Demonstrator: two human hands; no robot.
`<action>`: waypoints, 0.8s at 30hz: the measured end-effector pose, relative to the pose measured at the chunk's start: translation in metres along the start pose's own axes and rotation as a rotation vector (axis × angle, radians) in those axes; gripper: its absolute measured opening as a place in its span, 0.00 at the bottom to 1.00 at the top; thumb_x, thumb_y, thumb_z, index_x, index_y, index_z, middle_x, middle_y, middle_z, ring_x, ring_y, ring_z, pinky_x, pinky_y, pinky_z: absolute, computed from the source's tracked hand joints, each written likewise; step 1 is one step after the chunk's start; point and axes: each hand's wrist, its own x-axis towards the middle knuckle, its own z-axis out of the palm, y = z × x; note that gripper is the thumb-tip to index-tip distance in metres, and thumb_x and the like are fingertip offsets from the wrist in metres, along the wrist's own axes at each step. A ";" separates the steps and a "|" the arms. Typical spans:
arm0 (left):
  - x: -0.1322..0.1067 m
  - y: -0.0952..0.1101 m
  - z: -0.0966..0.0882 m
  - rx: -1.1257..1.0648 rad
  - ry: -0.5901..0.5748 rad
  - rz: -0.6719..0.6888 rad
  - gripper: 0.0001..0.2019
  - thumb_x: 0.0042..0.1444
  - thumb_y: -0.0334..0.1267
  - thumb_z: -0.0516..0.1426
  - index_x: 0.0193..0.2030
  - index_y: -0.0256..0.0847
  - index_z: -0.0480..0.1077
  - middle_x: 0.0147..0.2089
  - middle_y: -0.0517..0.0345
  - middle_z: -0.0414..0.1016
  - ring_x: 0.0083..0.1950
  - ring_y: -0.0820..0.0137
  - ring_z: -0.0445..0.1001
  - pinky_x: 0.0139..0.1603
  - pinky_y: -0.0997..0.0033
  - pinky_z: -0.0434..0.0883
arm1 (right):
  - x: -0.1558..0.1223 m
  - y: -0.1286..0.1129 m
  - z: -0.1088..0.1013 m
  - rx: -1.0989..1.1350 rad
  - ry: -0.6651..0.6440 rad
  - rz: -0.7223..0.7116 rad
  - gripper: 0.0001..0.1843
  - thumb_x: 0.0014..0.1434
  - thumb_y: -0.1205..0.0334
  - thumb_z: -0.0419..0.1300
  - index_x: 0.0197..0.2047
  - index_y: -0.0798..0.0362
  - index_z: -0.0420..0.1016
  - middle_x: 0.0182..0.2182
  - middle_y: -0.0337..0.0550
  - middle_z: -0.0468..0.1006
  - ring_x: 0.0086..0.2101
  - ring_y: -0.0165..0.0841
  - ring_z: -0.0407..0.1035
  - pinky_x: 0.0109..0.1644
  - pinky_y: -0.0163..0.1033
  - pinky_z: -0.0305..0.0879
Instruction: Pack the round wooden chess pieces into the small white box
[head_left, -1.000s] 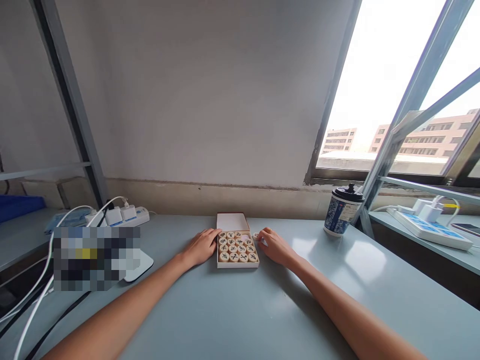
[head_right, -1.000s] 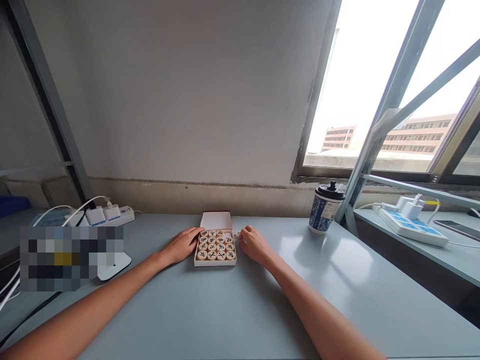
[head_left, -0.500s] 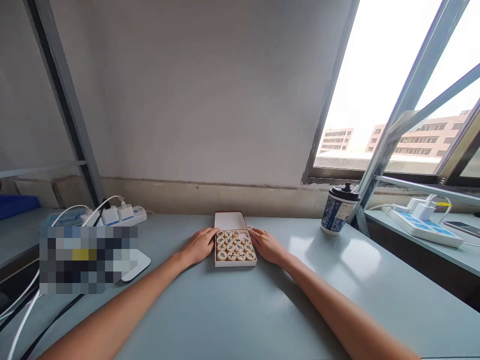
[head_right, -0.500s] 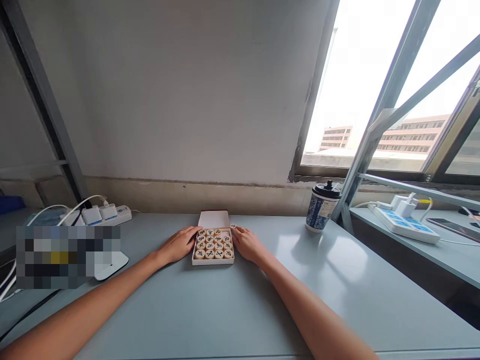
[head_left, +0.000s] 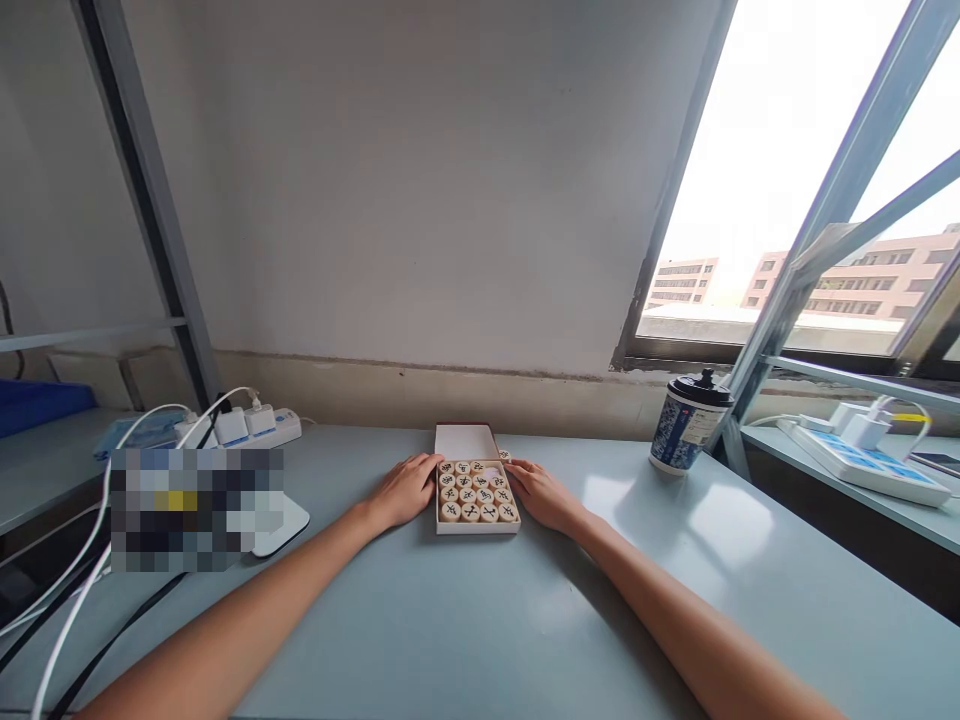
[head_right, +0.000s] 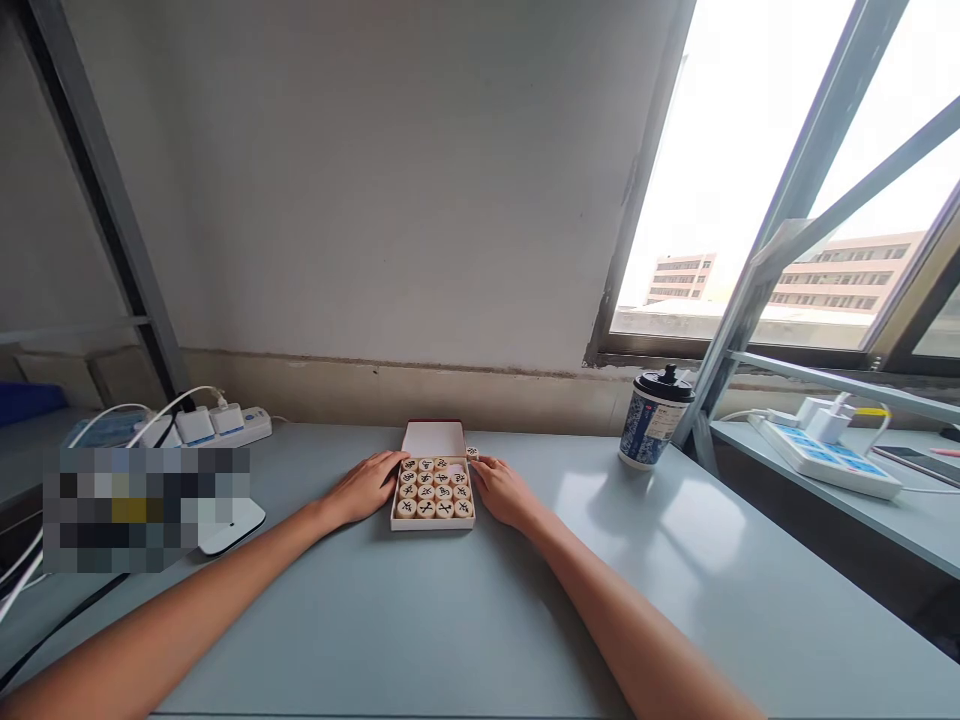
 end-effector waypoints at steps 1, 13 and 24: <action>0.000 0.000 0.000 0.000 -0.001 0.000 0.15 0.65 0.41 0.55 0.57 0.39 0.67 0.56 0.48 0.70 0.54 0.62 0.72 0.55 0.52 0.71 | 0.001 0.000 0.000 0.000 -0.004 -0.008 0.17 0.68 0.57 0.54 0.58 0.52 0.68 0.58 0.50 0.69 0.57 0.41 0.65 0.62 0.56 0.60; 0.001 -0.003 0.002 -0.021 0.000 0.007 0.15 0.65 0.40 0.55 0.57 0.39 0.67 0.57 0.48 0.70 0.54 0.62 0.72 0.55 0.52 0.71 | 0.007 0.000 0.006 -0.011 -0.031 0.031 0.20 0.67 0.56 0.55 0.61 0.51 0.66 0.62 0.50 0.64 0.60 0.44 0.60 0.64 0.59 0.55; 0.001 -0.002 0.000 -0.036 -0.018 -0.010 0.16 0.65 0.41 0.55 0.57 0.39 0.67 0.58 0.48 0.69 0.54 0.61 0.72 0.55 0.52 0.71 | 0.007 -0.005 0.000 0.048 0.031 0.070 0.17 0.67 0.56 0.55 0.56 0.53 0.70 0.57 0.49 0.70 0.56 0.41 0.65 0.61 0.56 0.60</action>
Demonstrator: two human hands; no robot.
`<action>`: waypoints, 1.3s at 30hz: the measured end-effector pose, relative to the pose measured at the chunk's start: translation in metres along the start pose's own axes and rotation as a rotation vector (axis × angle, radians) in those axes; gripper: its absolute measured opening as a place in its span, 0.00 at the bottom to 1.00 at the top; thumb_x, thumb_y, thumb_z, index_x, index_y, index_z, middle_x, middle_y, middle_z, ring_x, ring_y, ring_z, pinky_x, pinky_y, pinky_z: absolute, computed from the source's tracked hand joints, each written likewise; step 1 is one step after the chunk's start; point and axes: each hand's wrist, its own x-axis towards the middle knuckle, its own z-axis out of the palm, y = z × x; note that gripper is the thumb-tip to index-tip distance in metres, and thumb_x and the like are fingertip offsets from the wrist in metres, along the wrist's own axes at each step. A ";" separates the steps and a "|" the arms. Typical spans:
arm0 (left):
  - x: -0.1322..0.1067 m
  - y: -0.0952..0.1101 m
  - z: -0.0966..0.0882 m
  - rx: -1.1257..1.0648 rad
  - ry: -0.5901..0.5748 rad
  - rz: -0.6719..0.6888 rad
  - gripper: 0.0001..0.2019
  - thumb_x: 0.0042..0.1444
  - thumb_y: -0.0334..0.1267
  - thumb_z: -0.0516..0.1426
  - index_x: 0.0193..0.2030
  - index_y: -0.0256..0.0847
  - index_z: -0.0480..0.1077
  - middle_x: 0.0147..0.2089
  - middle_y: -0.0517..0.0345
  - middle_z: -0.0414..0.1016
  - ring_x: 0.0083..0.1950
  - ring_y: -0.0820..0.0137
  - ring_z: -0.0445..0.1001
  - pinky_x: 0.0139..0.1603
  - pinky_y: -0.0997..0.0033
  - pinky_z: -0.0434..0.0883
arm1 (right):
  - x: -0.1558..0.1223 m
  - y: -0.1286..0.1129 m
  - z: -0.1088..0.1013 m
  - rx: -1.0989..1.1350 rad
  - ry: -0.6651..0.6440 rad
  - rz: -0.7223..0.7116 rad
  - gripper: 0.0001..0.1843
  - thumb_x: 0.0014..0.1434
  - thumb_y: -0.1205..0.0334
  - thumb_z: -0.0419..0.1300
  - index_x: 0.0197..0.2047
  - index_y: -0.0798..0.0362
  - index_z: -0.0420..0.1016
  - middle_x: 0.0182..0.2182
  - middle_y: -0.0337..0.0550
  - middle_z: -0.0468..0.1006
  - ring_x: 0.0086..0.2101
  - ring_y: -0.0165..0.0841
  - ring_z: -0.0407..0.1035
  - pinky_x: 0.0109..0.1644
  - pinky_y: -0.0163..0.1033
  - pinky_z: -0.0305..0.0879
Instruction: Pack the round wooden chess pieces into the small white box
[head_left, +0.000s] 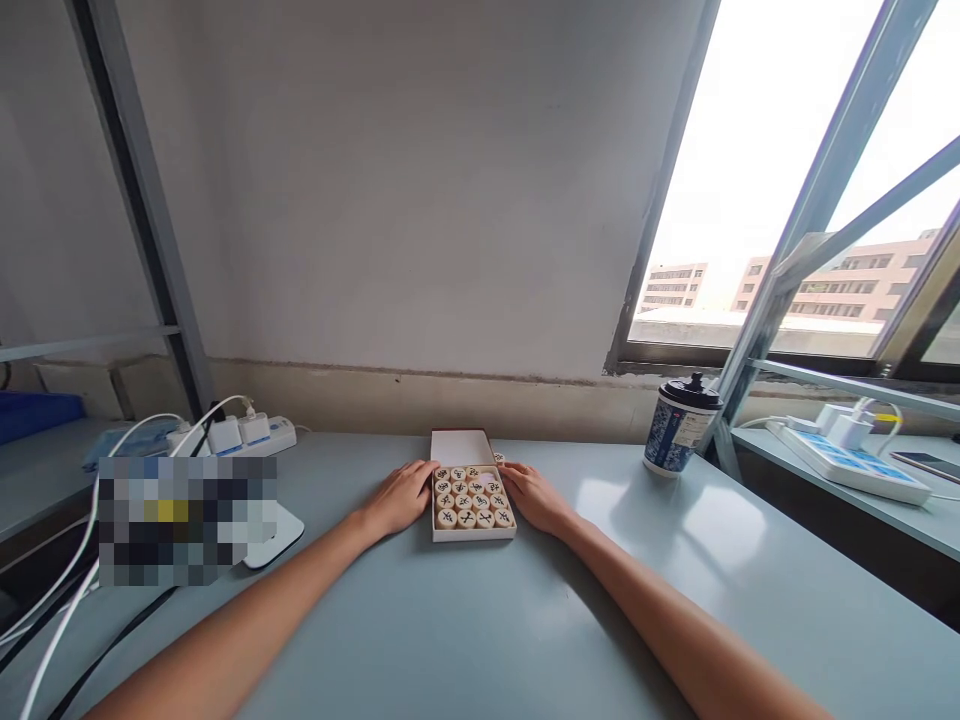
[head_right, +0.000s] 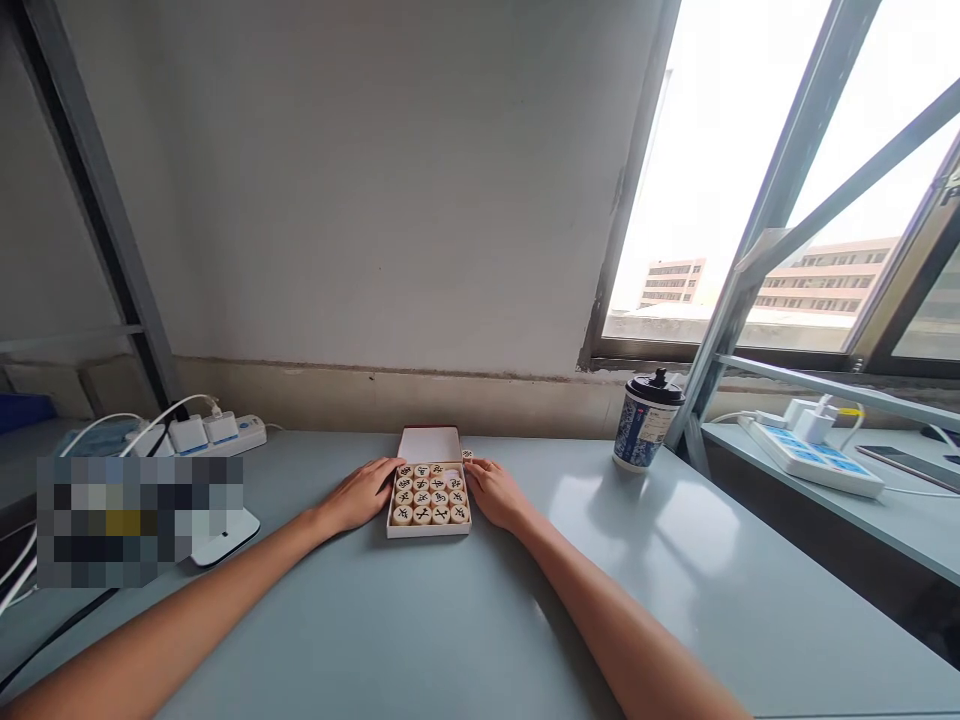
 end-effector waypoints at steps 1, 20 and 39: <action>0.000 0.000 0.000 -0.001 -0.001 -0.001 0.16 0.65 0.41 0.55 0.57 0.39 0.67 0.58 0.48 0.69 0.54 0.61 0.72 0.55 0.52 0.71 | 0.000 -0.001 -0.003 0.008 0.023 0.016 0.16 0.68 0.56 0.54 0.54 0.53 0.70 0.55 0.49 0.71 0.54 0.40 0.66 0.59 0.54 0.62; -0.002 0.005 -0.004 -0.005 0.001 -0.003 0.16 0.65 0.41 0.54 0.57 0.40 0.67 0.57 0.48 0.70 0.54 0.62 0.72 0.55 0.52 0.71 | -0.007 -0.022 -0.016 0.141 0.016 -0.022 0.13 0.64 0.53 0.58 0.43 0.55 0.74 0.40 0.43 0.77 0.36 0.31 0.71 0.43 0.41 0.69; -0.002 0.003 -0.002 0.017 0.016 0.021 0.16 0.65 0.41 0.54 0.57 0.39 0.67 0.57 0.48 0.70 0.54 0.61 0.72 0.56 0.51 0.71 | -0.009 0.011 -0.024 -0.015 -0.004 0.187 0.13 0.67 0.55 0.56 0.46 0.56 0.73 0.42 0.44 0.76 0.39 0.33 0.73 0.45 0.44 0.72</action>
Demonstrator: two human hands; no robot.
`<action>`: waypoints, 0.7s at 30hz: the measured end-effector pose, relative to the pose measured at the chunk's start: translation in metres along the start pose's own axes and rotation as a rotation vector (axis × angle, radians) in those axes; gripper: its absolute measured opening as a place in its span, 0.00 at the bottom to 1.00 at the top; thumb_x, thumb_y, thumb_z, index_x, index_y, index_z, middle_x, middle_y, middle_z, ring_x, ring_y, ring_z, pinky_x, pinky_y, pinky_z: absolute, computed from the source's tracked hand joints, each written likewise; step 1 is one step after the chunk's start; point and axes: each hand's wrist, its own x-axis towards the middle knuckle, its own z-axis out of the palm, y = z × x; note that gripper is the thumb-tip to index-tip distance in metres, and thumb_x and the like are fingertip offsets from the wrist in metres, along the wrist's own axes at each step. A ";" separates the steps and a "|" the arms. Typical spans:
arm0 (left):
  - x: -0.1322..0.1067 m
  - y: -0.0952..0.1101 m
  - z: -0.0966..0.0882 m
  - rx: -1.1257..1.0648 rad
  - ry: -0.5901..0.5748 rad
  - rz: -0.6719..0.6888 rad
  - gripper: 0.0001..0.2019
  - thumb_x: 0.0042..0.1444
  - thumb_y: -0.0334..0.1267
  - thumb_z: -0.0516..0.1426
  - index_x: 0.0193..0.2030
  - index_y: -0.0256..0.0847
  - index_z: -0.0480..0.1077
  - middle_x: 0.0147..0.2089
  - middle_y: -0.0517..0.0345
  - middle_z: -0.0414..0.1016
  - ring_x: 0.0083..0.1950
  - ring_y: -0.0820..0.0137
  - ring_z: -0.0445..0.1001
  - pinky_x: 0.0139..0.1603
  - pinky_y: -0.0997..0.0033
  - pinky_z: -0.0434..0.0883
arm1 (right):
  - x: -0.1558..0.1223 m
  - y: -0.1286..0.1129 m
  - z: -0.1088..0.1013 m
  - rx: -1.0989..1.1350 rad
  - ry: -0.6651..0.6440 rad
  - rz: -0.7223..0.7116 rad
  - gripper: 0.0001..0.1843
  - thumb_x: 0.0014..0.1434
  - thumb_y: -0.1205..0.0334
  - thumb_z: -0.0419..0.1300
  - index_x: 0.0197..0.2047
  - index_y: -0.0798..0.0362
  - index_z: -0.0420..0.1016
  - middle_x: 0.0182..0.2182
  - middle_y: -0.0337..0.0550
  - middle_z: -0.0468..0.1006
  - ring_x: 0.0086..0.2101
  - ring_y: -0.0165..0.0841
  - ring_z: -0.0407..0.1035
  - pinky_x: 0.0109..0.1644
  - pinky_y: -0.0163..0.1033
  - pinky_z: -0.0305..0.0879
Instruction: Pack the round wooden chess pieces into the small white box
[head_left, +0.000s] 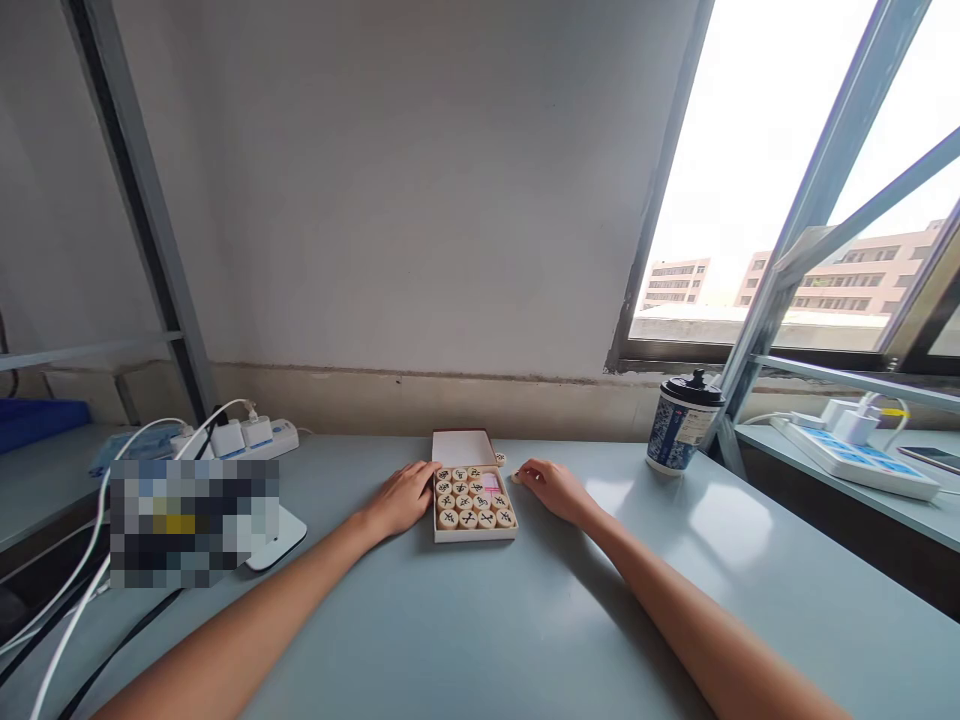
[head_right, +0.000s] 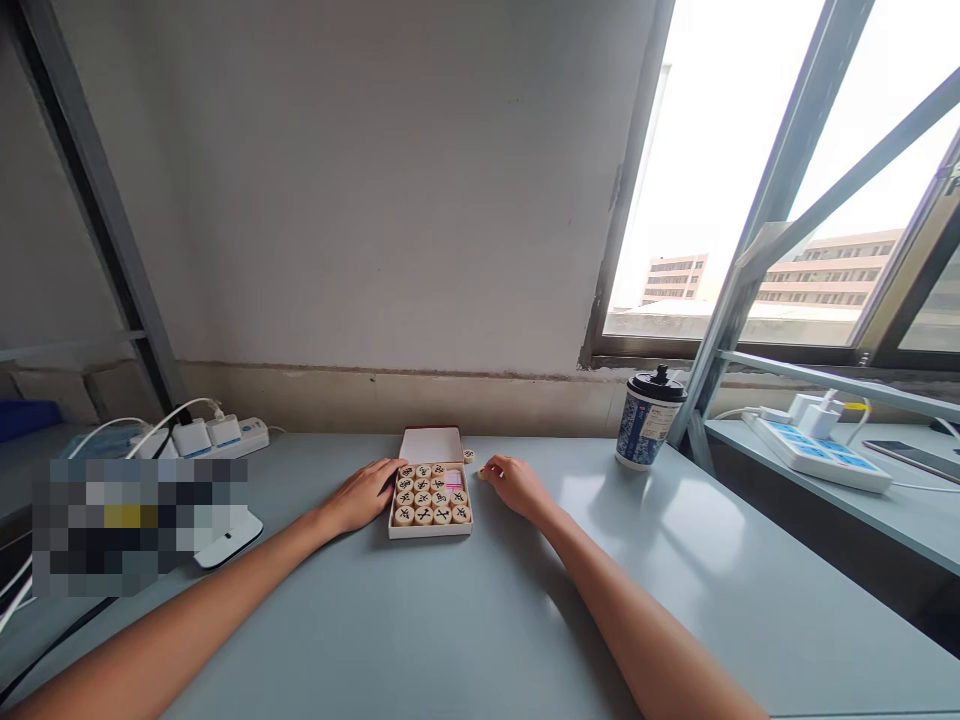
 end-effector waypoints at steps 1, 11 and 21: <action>0.000 0.000 0.000 0.000 0.000 -0.001 0.16 0.65 0.41 0.54 0.57 0.39 0.67 0.57 0.48 0.70 0.54 0.61 0.72 0.55 0.51 0.71 | 0.000 -0.001 0.000 0.001 -0.015 -0.028 0.13 0.67 0.55 0.56 0.48 0.55 0.73 0.43 0.44 0.76 0.40 0.33 0.73 0.47 0.45 0.71; 0.001 -0.001 0.000 -0.010 0.003 0.004 0.16 0.65 0.41 0.55 0.57 0.39 0.67 0.57 0.48 0.70 0.54 0.61 0.72 0.56 0.51 0.71 | -0.004 -0.006 0.004 -0.019 -0.067 -0.167 0.13 0.66 0.57 0.57 0.51 0.54 0.73 0.51 0.47 0.74 0.50 0.38 0.69 0.56 0.52 0.66; 0.001 -0.005 0.003 -0.032 0.004 0.006 0.16 0.65 0.41 0.55 0.57 0.39 0.67 0.57 0.48 0.70 0.55 0.61 0.72 0.56 0.51 0.71 | -0.003 -0.007 0.012 -0.053 -0.044 -0.213 0.15 0.67 0.58 0.56 0.54 0.53 0.71 0.56 0.49 0.71 0.55 0.40 0.66 0.60 0.55 0.62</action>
